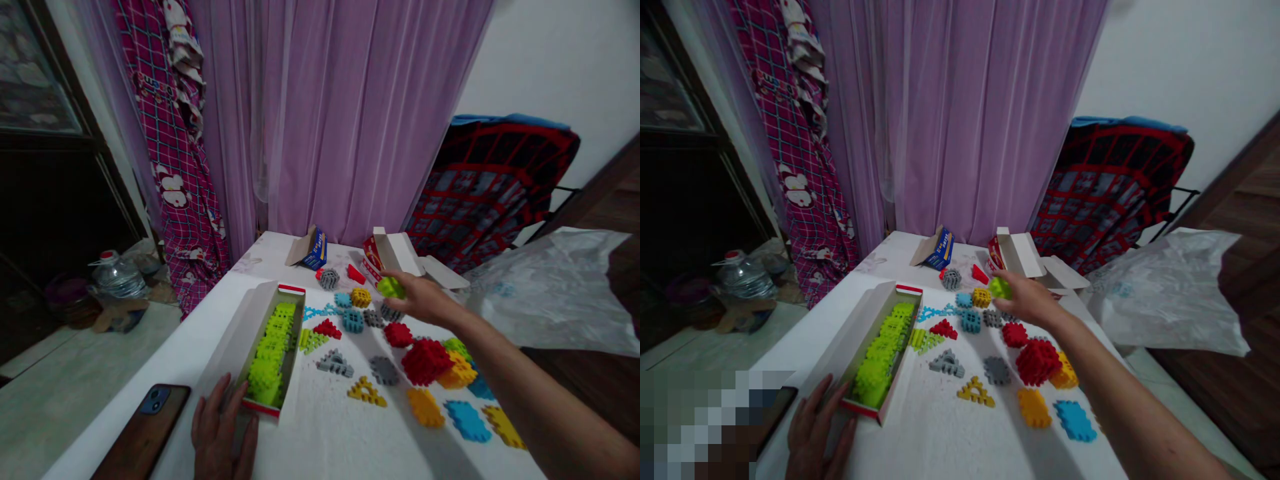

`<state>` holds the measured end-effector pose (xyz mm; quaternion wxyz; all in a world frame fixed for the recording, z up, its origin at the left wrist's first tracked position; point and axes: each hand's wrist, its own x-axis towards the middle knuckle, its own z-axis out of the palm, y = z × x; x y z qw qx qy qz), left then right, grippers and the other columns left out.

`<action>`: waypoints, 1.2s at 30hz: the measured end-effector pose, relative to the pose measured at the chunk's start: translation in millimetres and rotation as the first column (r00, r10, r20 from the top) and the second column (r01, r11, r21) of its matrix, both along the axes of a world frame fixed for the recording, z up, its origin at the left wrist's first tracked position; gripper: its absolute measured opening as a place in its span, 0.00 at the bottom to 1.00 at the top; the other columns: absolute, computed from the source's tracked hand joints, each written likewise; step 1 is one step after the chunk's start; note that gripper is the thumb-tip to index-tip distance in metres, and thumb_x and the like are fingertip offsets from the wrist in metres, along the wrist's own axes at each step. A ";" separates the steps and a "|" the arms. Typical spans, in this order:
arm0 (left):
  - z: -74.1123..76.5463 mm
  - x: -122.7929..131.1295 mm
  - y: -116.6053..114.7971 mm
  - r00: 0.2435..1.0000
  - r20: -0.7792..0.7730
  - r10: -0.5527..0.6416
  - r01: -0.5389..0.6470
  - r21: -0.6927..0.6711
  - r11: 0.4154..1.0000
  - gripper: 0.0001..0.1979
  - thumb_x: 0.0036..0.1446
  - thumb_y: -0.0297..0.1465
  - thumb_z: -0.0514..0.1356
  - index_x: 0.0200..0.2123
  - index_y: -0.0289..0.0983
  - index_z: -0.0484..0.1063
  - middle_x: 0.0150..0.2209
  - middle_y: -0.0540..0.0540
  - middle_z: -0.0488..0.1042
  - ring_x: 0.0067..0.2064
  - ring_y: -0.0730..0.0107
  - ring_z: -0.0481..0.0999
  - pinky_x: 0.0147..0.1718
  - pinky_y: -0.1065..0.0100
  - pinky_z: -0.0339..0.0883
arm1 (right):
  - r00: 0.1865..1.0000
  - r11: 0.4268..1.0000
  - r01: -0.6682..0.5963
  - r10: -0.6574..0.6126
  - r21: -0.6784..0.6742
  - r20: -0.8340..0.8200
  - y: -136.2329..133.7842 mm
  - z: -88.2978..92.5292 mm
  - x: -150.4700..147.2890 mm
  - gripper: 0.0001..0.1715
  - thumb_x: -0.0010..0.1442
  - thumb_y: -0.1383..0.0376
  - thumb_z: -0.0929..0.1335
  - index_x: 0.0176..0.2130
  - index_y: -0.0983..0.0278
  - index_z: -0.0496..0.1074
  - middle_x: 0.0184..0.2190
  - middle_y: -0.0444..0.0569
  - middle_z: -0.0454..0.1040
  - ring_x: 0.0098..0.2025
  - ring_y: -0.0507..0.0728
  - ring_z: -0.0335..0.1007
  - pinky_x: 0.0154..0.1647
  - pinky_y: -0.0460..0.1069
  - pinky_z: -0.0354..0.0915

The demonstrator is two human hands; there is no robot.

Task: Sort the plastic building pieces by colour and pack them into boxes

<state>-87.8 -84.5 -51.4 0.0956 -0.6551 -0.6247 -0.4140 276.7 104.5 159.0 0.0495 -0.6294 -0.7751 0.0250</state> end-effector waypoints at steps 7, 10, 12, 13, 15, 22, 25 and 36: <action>-13.8 3.5 5.7 0.998 -0.006 0.068 -0.067 0.084 0.994 0.34 0.61 0.29 0.54 0.68 0.53 0.50 0.66 0.41 0.58 0.66 0.54 0.62 0.66 0.43 0.50 | 0.908 0.906 -0.418 0.419 -0.061 0.011 11.1 -19.0 -176.3 0.40 0.55 0.57 0.71 0.64 0.57 0.62 0.56 0.54 0.72 0.53 0.62 0.72 0.51 0.52 0.65; -20.2 5.9 9.6 0.995 -0.015 0.095 -0.092 0.120 0.989 0.34 0.60 0.28 0.54 0.68 0.52 0.50 0.65 0.41 0.60 0.65 0.54 0.62 0.65 0.44 0.51 | 0.888 0.890 -0.450 0.454 -0.071 0.069 25.6 -34.7 -202.0 0.40 0.55 0.56 0.71 0.64 0.56 0.62 0.55 0.54 0.72 0.51 0.62 0.74 0.48 0.52 0.66; -24.1 6.4 11.9 0.993 -0.015 0.114 -0.110 0.149 0.983 0.34 0.60 0.28 0.54 0.68 0.52 0.51 0.65 0.41 0.60 0.64 0.54 0.63 0.65 0.45 0.51 | 0.876 0.882 -0.467 0.471 -0.064 0.107 34.3 -43.1 -208.5 0.40 0.55 0.56 0.72 0.64 0.56 0.62 0.55 0.54 0.72 0.51 0.63 0.74 0.48 0.52 0.66; -25.7 6.4 12.7 0.993 -0.015 0.118 -0.114 0.160 0.981 0.34 0.59 0.28 0.54 0.68 0.52 0.52 0.64 0.41 0.61 0.64 0.54 0.64 0.65 0.46 0.51 | 0.867 0.875 -0.480 0.483 -0.056 0.122 37.8 -47.1 -210.0 0.39 0.55 0.57 0.72 0.64 0.56 0.63 0.56 0.54 0.72 0.51 0.63 0.73 0.49 0.53 0.66; -27.9 6.4 13.5 0.993 -0.014 0.117 -0.113 0.165 0.980 0.34 0.59 0.28 0.55 0.67 0.52 0.53 0.64 0.41 0.61 0.64 0.54 0.64 0.66 0.46 0.50 | 0.850 0.860 -0.509 0.509 -0.035 0.136 43.3 -54.8 -210.8 0.38 0.55 0.58 0.72 0.63 0.57 0.63 0.56 0.54 0.72 0.53 0.63 0.72 0.51 0.54 0.65; -22.0 8.2 9.0 0.995 0.017 0.095 -0.096 0.126 0.987 0.30 0.59 0.28 0.55 0.64 0.48 0.58 0.63 0.41 0.62 0.63 0.56 0.64 0.66 0.48 0.49 | 0.872 0.873 -0.488 0.488 -0.001 0.030 49.9 -65.6 -195.8 0.40 0.54 0.59 0.74 0.63 0.59 0.64 0.58 0.54 0.71 0.56 0.63 0.69 0.55 0.53 0.63; -17.8 8.5 7.6 0.997 0.016 0.080 -0.081 0.133 0.988 0.26 0.60 0.28 0.54 0.61 0.46 0.61 0.63 0.40 0.62 0.63 0.57 0.63 0.66 0.49 0.48 | 0.903 0.903 -0.429 0.429 0.015 -0.009 47.6 -58.4 -186.2 0.40 0.54 0.61 0.74 0.64 0.58 0.63 0.59 0.54 0.70 0.57 0.62 0.68 0.56 0.53 0.63; -13.8 8.4 6.4 0.996 0.029 0.080 -0.082 0.106 0.991 0.18 0.61 0.29 0.54 0.54 0.43 0.68 0.62 0.40 0.63 0.63 0.59 0.64 0.66 0.52 0.49 | 0.858 0.858 -0.512 0.513 -0.047 0.019 33.3 -67.6 -205.0 0.39 0.53 0.61 0.75 0.62 0.59 0.65 0.58 0.56 0.71 0.57 0.64 0.69 0.55 0.55 0.64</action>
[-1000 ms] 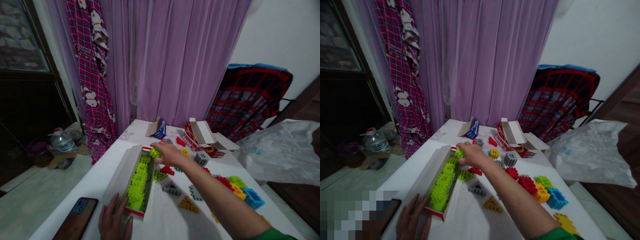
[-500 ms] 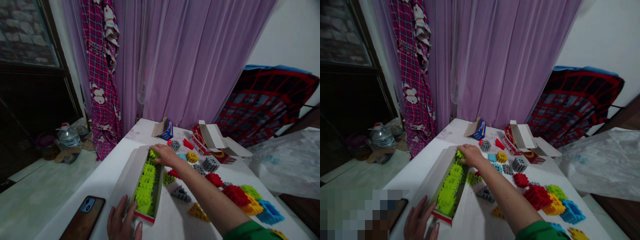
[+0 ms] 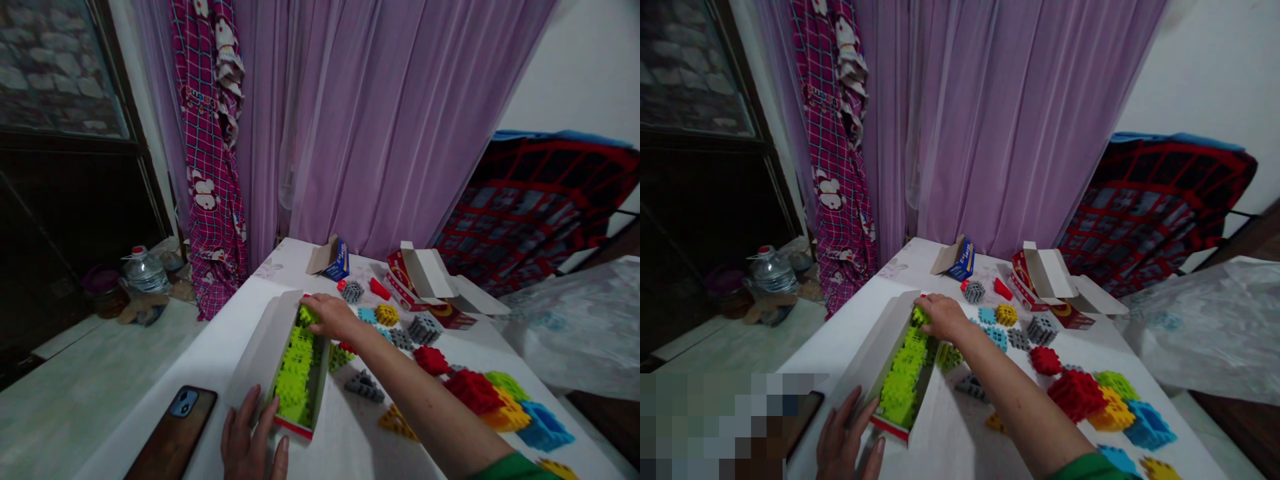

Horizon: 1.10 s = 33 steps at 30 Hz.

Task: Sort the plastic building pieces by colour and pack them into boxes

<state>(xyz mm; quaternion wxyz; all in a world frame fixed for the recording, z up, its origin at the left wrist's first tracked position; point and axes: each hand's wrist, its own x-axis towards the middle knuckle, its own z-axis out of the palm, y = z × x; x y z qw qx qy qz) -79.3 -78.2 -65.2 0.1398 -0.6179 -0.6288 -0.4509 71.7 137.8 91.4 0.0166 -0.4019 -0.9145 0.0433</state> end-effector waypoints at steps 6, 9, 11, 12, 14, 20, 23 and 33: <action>-0.5 0.3 -1.1 1.000 0.005 0.003 -0.003 -0.004 1.000 0.19 0.60 0.29 0.55 0.55 0.43 0.68 0.62 0.41 0.63 0.63 0.58 0.64 0.65 0.52 0.50 | 1.000 0.999 -0.017 0.017 -0.039 0.007 3.4 -10.1 -3.4 0.41 0.53 0.59 0.76 0.62 0.57 0.65 0.59 0.54 0.71 0.58 0.64 0.68 0.58 0.56 0.62; 3.2 0.6 -2.2 1.000 -0.005 -0.002 0.002 0.001 1.000 0.19 0.61 0.29 0.54 0.55 0.42 0.67 0.62 0.40 0.63 0.64 0.59 0.63 0.66 0.53 0.48 | 0.999 0.999 0.012 -0.013 -0.035 -0.039 7.5 -9.5 5.2 0.40 0.53 0.61 0.75 0.63 0.57 0.64 0.58 0.53 0.72 0.58 0.63 0.68 0.57 0.55 0.63; 6.1 1.1 -2.8 1.000 -0.009 -0.011 0.011 -0.006 1.000 0.19 0.61 0.29 0.53 0.56 0.42 0.66 0.62 0.39 0.62 0.64 0.60 0.62 0.66 0.53 0.48 | 0.997 0.999 0.044 -0.045 -0.020 -0.055 10.7 -6.6 11.9 0.40 0.53 0.62 0.74 0.63 0.57 0.64 0.58 0.54 0.72 0.58 0.63 0.68 0.56 0.55 0.63; 7.3 1.6 -3.0 1.000 -0.009 -0.014 0.014 -0.008 1.000 0.19 0.61 0.29 0.53 0.56 0.41 0.66 0.63 0.39 0.62 0.65 0.60 0.62 0.66 0.53 0.47 | 0.996 0.998 0.064 -0.065 -0.011 -0.061 11.9 -4.7 15.0 0.40 0.54 0.62 0.74 0.63 0.58 0.65 0.58 0.55 0.72 0.58 0.64 0.68 0.56 0.55 0.63; 8.9 2.5 -3.1 1.000 -0.007 -0.011 0.011 -0.006 1.000 0.20 0.61 0.28 0.53 0.57 0.42 0.65 0.63 0.39 0.62 0.65 0.60 0.61 0.66 0.54 0.47 | 0.993 0.995 0.095 -0.095 0.000 -0.074 12.8 -0.8 19.3 0.39 0.54 0.62 0.73 0.63 0.59 0.65 0.57 0.56 0.72 0.57 0.64 0.68 0.56 0.55 0.63; 9.8 -1.1 -4.4 1.000 -0.022 -0.012 0.011 -0.030 1.000 0.21 0.61 0.29 0.54 0.58 0.41 0.65 0.64 0.39 0.61 0.66 0.59 0.60 0.66 0.54 0.47 | 0.996 0.999 0.042 -0.045 -0.032 -0.077 -2.7 5.2 13.4 0.40 0.54 0.62 0.74 0.63 0.59 0.64 0.57 0.56 0.70 0.55 0.62 0.69 0.56 0.53 0.62; 9.7 -7.2 -7.2 0.996 -0.075 -0.040 0.035 -0.066 0.997 0.24 0.61 0.29 0.56 0.60 0.41 0.62 0.66 0.39 0.58 0.66 0.59 0.59 0.65 0.54 0.49 | 0.998 0.998 0.015 -0.019 -0.063 -0.053 -13.7 4.6 4.2 0.40 0.53 0.61 0.75 0.62 0.58 0.65 0.56 0.54 0.70 0.54 0.61 0.70 0.55 0.53 0.63; 3.4 -11.3 -9.5 0.995 -0.089 -0.050 0.039 -0.114 0.993 0.29 0.61 0.30 0.56 0.65 0.44 0.57 0.68 0.40 0.57 0.66 0.55 0.61 0.64 0.50 0.55 | 1.000 0.994 -0.018 0.018 -0.105 0.002 -28.0 -12.8 -10.2 0.43 0.50 0.57 0.77 0.62 0.58 0.65 0.56 0.54 0.71 0.52 0.63 0.71 0.51 0.53 0.65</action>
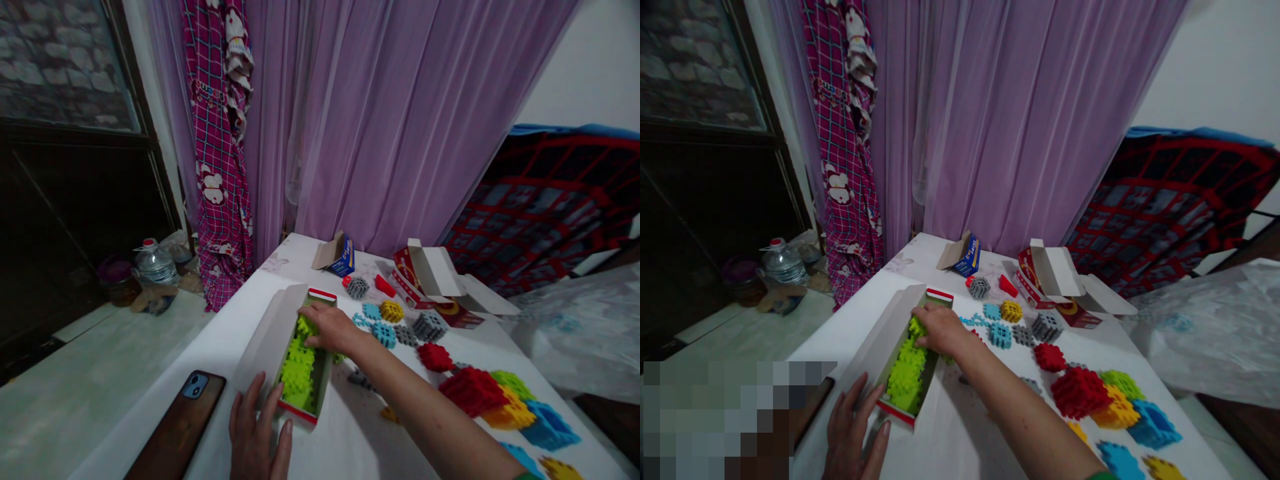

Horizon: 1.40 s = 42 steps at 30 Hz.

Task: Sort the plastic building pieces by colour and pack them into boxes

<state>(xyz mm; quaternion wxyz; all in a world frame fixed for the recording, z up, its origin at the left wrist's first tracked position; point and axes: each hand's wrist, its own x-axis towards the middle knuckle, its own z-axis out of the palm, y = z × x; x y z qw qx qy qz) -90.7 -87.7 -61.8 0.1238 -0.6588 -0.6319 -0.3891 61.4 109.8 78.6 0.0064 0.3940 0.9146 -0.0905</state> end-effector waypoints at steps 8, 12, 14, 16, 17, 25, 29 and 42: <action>8.6 3.7 -0.3 1.000 0.022 0.004 -0.005 0.023 1.000 0.27 0.61 0.29 0.55 0.63 0.43 0.60 0.66 0.38 0.59 0.66 0.55 0.62 0.64 0.50 0.53 | 1.000 1.000 0.004 -0.005 -0.019 -0.031 4.0 1.1 2.8 0.46 0.49 0.54 0.78 0.62 0.57 0.65 0.56 0.56 0.71 0.53 0.65 0.72 0.52 0.55 0.65; 9.9 3.1 -0.9 1.000 -0.001 -0.003 0.003 0.022 1.000 0.27 0.61 0.29 0.56 0.63 0.43 0.60 0.66 0.39 0.58 0.66 0.57 0.61 0.64 0.52 0.54 | 1.000 1.000 -0.002 0.002 -0.013 -0.016 2.6 2.7 3.1 0.45 0.49 0.53 0.78 0.62 0.57 0.65 0.56 0.55 0.72 0.53 0.65 0.72 0.52 0.54 0.65; 8.7 1.8 -1.6 1.000 -0.002 0.000 0.000 0.015 1.000 0.26 0.61 0.29 0.56 0.63 0.42 0.61 0.67 0.39 0.58 0.66 0.57 0.61 0.64 0.52 0.54 | 1.000 1.000 -0.009 0.009 -0.014 -0.007 1.9 2.5 2.8 0.46 0.49 0.53 0.78 0.63 0.57 0.65 0.56 0.56 0.72 0.54 0.65 0.72 0.52 0.54 0.66; 7.2 0.7 -2.0 1.000 -0.008 -0.001 0.001 0.018 1.000 0.26 0.61 0.29 0.56 0.62 0.42 0.61 0.66 0.39 0.58 0.66 0.57 0.61 0.63 0.52 0.55 | 1.000 1.000 -0.015 0.015 -0.015 -0.004 1.3 2.1 2.4 0.46 0.49 0.54 0.78 0.63 0.58 0.64 0.56 0.57 0.72 0.54 0.66 0.72 0.52 0.55 0.66; 6.4 0.3 -2.0 1.000 -0.012 -0.003 0.003 0.019 1.000 0.26 0.61 0.30 0.56 0.62 0.43 0.61 0.66 0.39 0.58 0.66 0.57 0.61 0.63 0.52 0.55 | 1.000 1.000 -0.018 0.018 -0.017 -0.003 1.2 2.0 2.2 0.47 0.49 0.55 0.78 0.64 0.58 0.64 0.57 0.57 0.71 0.54 0.66 0.72 0.52 0.55 0.66; -0.5 -3.7 -1.0 1.000 -0.016 0.003 -0.003 0.008 1.000 0.28 0.60 0.30 0.57 0.63 0.44 0.61 0.67 0.40 0.60 0.65 0.55 0.63 0.62 0.51 0.57 | 0.996 0.997 -0.066 0.063 -0.043 -0.071 4.1 -0.3 3.9 0.48 0.48 0.62 0.79 0.64 0.60 0.62 0.61 0.57 0.67 0.58 0.64 0.70 0.58 0.54 0.64; -1.6 -2.9 -0.7 1.000 -0.009 -0.003 0.003 0.011 1.000 0.28 0.60 0.30 0.57 0.63 0.45 0.61 0.66 0.40 0.61 0.65 0.55 0.63 0.62 0.52 0.58 | 0.989 0.997 -0.072 0.066 -0.034 -0.135 7.8 -3.8 8.4 0.47 0.48 0.66 0.78 0.63 0.59 0.64 0.63 0.56 0.65 0.60 0.63 0.67 0.60 0.53 0.63; -5.0 2.0 7.1 0.998 0.047 0.031 -0.035 0.087 0.996 0.31 0.60 0.29 0.55 0.66 0.49 0.55 0.64 0.40 0.62 0.62 0.55 0.66 0.64 0.47 0.54 | 0.981 0.958 0.191 -0.184 0.215 -0.055 5.9 45.8 109.8 0.17 0.63 0.66 0.65 0.50 0.60 0.77 0.54 0.52 0.76 0.52 0.61 0.74 0.53 0.54 0.67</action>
